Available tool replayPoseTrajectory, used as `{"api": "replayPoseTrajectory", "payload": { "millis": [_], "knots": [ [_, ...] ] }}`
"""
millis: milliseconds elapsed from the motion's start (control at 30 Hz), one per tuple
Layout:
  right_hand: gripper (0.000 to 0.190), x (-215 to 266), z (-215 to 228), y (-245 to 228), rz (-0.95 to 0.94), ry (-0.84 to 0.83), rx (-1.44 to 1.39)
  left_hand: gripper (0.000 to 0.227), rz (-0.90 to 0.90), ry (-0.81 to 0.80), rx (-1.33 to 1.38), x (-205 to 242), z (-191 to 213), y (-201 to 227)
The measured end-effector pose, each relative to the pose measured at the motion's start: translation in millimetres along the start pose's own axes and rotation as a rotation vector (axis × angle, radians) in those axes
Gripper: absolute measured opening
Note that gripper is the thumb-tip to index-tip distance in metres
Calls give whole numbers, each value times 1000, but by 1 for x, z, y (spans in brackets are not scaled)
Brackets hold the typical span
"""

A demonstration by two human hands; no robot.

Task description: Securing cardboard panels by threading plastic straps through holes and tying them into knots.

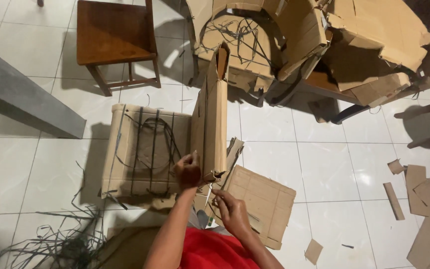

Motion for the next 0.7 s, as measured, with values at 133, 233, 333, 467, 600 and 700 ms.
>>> {"api": "replayPoseTrajectory", "payload": {
  "millis": [133,233,333,467,600,700],
  "knots": [
    [29,2,-2,11,-132,8,-65,44,-38,52,-2,5,21,14],
    [32,0,-5,18,-263,24,-143,61,-111,50,-104,4,27,4],
    [31,0,-7,23,-271,10,-229,64,-162,8,-118,4,34,-4],
    [36,1,-9,28,-249,-5,-252,71,-262,-181,-218,8,29,-1],
    [37,2,-9,31,-225,-4,-161,52,-535,-219,-124,11,32,17],
    [38,3,-7,27,-245,2,-154,28,-698,-64,-85,28,59,78]
  ]
}}
Point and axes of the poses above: each hand's wrist, its own x-axis away from the middle knuckle, its own z-axis out of the back of the hand, y = z × x, the point moved 6 cm from there along -x, towards the middle knuckle, and after that the axes turned 7 degrees about y, right-handed, at the moved point
